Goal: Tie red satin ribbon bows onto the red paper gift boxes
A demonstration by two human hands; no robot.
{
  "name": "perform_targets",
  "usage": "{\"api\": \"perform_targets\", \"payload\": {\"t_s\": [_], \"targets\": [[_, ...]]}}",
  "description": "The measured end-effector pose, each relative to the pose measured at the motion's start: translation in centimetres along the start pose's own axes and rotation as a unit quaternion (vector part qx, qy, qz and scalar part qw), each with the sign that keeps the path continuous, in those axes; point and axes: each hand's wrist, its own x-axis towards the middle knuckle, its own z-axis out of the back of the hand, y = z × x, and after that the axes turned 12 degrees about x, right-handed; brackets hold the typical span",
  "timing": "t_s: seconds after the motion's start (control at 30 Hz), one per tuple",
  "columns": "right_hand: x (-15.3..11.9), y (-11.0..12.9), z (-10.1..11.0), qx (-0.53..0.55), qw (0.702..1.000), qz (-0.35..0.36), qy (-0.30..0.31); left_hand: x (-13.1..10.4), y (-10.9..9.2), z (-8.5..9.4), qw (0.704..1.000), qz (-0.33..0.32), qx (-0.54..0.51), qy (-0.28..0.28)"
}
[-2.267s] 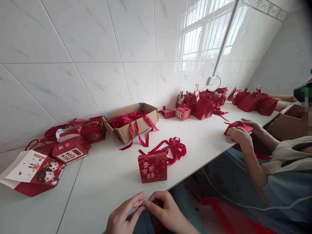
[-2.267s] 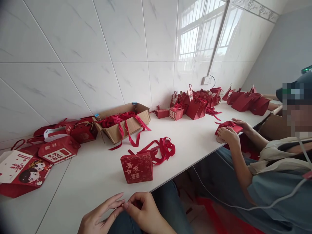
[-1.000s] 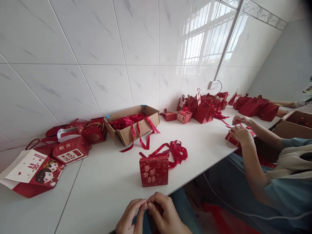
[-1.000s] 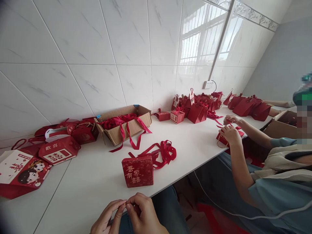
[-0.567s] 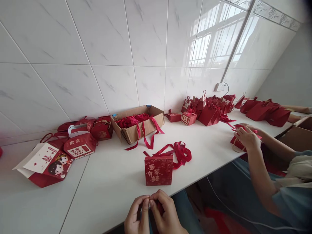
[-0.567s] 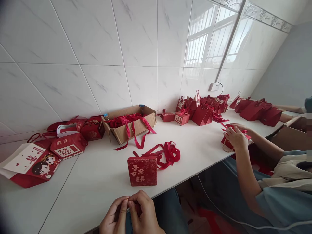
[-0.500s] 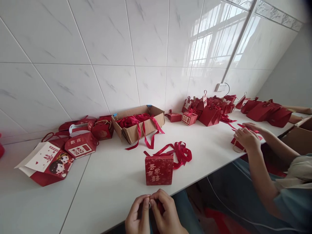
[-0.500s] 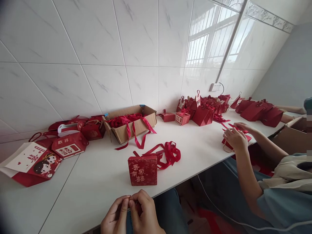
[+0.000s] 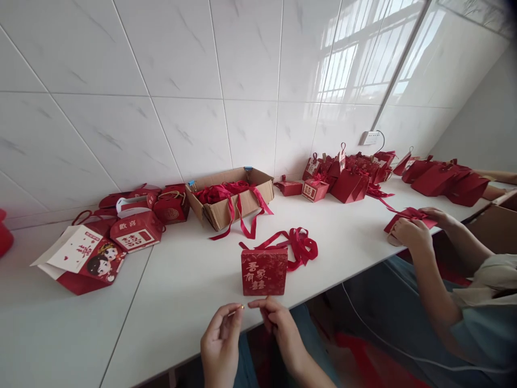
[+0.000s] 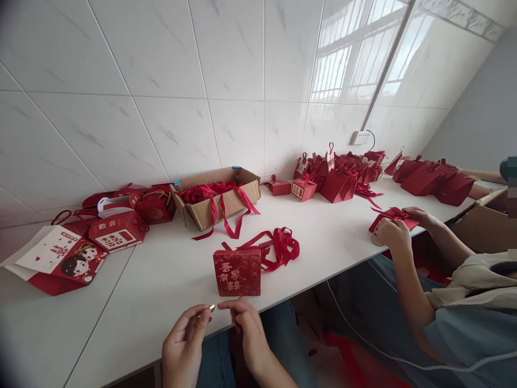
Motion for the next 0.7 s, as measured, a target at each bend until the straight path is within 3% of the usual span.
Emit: {"api": "perform_targets", "payload": {"t_s": [0.13, 0.27, 0.37, 0.7], "targets": [[0.2, 1.3, 0.2, 0.004, 0.999, 0.039, -0.036, -0.4, -1.5, 0.5, 0.998, -0.055, -0.014, 0.024], [-0.3, 2.1, -0.2, 0.053, 0.997, 0.043, -0.044, -0.9, -3.0, 0.5, 0.969, -0.24, 0.042, 0.046], [-0.7, 2.4, -0.3, 0.059, 0.996, 0.037, -0.053, -0.9, -3.3, 0.2, 0.942, -0.32, 0.095, 0.033], [-0.9, 1.7, -0.4, 0.077, 0.996, 0.034, -0.039, -0.9, -2.5, 0.0, 0.935, -0.328, 0.133, 0.017]]}}
